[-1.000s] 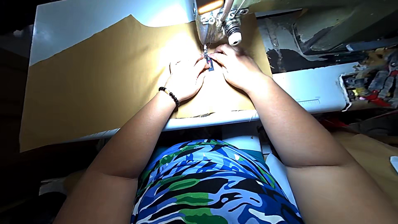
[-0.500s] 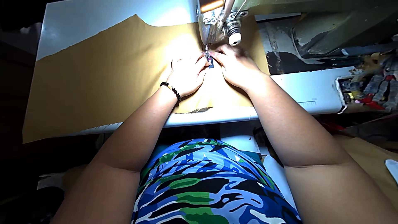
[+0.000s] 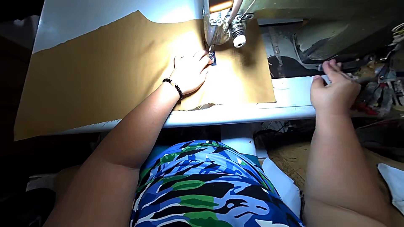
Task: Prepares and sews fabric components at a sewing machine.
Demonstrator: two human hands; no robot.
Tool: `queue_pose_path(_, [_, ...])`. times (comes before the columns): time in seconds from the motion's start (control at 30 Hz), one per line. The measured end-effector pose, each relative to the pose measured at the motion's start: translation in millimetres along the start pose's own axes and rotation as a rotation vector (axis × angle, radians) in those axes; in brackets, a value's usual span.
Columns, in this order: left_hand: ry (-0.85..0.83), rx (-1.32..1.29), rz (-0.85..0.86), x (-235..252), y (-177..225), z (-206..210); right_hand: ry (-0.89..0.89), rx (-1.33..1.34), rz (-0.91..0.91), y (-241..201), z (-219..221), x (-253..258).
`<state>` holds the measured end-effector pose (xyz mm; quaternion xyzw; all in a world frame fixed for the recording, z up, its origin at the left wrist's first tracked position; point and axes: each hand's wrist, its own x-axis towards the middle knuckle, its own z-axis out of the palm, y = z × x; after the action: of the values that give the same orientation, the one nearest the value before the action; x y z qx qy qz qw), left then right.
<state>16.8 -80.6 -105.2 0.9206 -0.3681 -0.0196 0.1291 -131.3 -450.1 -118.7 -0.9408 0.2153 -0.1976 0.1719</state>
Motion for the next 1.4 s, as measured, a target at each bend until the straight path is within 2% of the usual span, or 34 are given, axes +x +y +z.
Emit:
queue_pose_path(0.13, [-0.007,-0.016,0.011,-5,1,0,-0.01,-0.033,0.045,-8,-2,5])
queue_pose_path(0.33, [-0.025,-0.057,0.055,-16,3,-1,0.074,-0.004,-0.001,-4,2,0])
queue_pose_path(0.43, [-0.057,-0.06,0.059,-18,5,-8,0.2,0.073,-0.191,-15,-7,-2])
queue_pose_path(0.5, [-0.045,-0.11,0.034,-15,8,-12,0.221,0.123,-0.353,-46,-5,-5])
queue_pose_path(0.57, [-0.012,-0.212,-0.029,-9,12,-12,0.137,0.236,-0.54,-94,8,-10])
queue_pose_path(0.67, [0.041,-0.312,-0.159,2,14,-12,-0.21,0.358,-0.754,-163,31,-6])
queue_pose_path(0.73, [0.102,-0.346,-0.161,4,9,-1,-0.386,0.356,-0.733,-184,50,5])
queue_pose_path(0.8, [0.17,-0.358,-0.104,1,4,9,-0.465,0.345,-0.677,-189,66,14])
queue_pose_path(0.9, [0.234,-0.361,-0.038,-2,0,17,-0.396,0.379,-0.703,-181,80,12])
queue_pose_path(1.0, [0.223,-0.359,-0.042,-3,-1,20,-0.36,0.427,-0.724,-174,81,9])
queue_pose_path(1.17, [0.261,-0.345,-0.032,-1,-2,20,-0.355,0.458,-0.71,-172,81,10])
queue_pose_path(1.4, [0.219,-0.362,-0.083,2,0,15,-0.403,0.454,-0.678,-175,81,14])
